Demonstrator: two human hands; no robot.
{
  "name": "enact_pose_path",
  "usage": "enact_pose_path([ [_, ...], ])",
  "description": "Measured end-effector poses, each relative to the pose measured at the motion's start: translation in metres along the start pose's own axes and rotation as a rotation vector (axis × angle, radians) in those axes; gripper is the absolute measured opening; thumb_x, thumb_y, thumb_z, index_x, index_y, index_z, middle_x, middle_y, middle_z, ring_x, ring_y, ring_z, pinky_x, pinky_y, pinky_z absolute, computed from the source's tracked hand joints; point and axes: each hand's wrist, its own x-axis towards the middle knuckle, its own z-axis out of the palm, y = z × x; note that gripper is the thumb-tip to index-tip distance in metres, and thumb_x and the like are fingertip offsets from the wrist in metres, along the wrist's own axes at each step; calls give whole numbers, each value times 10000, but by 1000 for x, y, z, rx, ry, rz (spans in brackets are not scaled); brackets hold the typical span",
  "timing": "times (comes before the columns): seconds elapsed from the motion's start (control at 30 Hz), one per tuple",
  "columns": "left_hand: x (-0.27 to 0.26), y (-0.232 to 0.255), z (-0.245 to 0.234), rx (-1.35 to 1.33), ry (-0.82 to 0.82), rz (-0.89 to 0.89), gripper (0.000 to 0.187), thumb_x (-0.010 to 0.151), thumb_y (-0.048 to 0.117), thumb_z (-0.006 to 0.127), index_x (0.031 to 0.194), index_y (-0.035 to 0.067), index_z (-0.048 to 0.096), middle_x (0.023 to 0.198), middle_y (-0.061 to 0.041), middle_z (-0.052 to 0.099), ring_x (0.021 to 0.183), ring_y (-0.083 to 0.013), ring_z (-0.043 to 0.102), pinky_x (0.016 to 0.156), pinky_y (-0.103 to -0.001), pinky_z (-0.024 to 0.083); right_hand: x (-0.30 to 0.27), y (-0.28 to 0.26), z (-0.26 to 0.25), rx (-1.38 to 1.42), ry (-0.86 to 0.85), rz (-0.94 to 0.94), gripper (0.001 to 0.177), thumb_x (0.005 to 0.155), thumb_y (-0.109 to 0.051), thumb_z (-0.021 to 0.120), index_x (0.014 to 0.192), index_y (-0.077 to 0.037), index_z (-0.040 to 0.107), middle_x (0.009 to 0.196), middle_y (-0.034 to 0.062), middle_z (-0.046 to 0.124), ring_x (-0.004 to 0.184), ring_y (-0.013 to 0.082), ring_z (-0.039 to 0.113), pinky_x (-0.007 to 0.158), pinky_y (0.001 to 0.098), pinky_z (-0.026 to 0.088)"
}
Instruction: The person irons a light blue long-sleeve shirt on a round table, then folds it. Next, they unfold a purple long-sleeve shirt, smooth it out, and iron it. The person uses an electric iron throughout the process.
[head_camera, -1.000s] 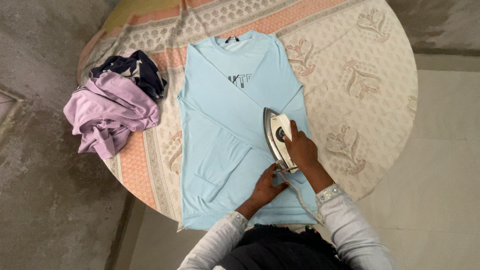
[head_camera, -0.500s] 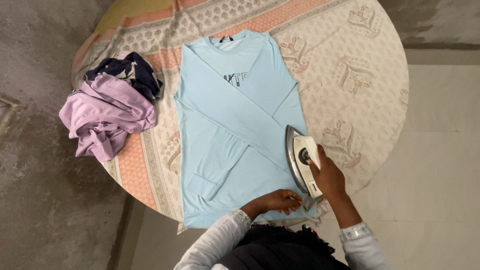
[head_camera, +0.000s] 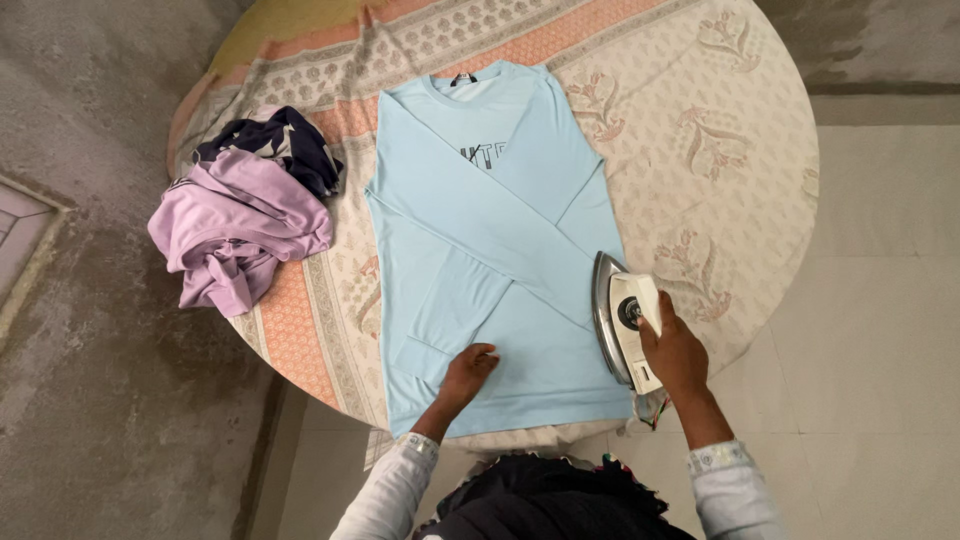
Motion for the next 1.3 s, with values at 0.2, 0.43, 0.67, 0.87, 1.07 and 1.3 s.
enact_pose_path([
  [0.2, -19, -20, -49, 643, 553, 373, 358, 975, 278, 641, 1302, 131, 649, 1385, -98, 628, 1354, -294, 515, 1140, -518, 374, -11, 6, 5, 6, 81, -20, 695, 982, -447, 583, 1574, -115, 432, 1073, 238, 721, 903, 419, 719, 749, 495, 577],
  [0.43, -38, -41, -64, 949, 448, 179, 647, 1011, 515, 462, 1568, 194, 389, 1688, -79, 243, 1558, -267, 200, 1225, -571, 175, -16, 2, 0, 94, 40, 46, 685, 958, -424, 613, 1559, -144, 441, 1135, 247, 724, 965, 450, 709, 789, 528, 569],
  [0.67, -35, -48, -63, 917, 447, 175, 635, 1014, 520, 456, 1554, 190, 411, 1684, -72, 253, 1556, -260, 203, 1222, -569, 164, -23, 4, 3, 92, 48, 31, 707, 938, -418, 622, 1559, -148, 420, 1133, 250, 723, 952, 451, 709, 781, 528, 569],
  [0.87, -37, -45, -63, 912, 460, 184, 637, 1006, 522, 471, 1549, 194, 422, 1683, -64, 258, 1554, -257, 209, 1228, -568, 164, -20, -2, -5, 85, -14, 115, 686, 944, -422, 628, 1553, -167, 443, 1101, 230, 740, 978, 436, 715, 825, 517, 565],
  [1.07, -36, -42, -64, 905, 433, 168, 638, 1002, 511, 480, 1545, 181, 422, 1675, -67, 253, 1544, -264, 212, 1217, -566, 160, -22, -15, -21, 223, -90, 173, 667, 905, -469, 660, 1494, -191, 517, 1072, 186, 764, 964, 394, 733, 826, 481, 567],
  [1.3, -41, -37, -64, 886, 447, 179, 629, 1001, 505, 494, 1535, 176, 438, 1675, -72, 269, 1545, -268, 220, 1215, -565, 169, 0, -53, -42, 213, -61, 12, 629, 928, -498, 646, 1492, -237, 543, 1112, 154, 756, 982, 365, 730, 828, 453, 567],
])
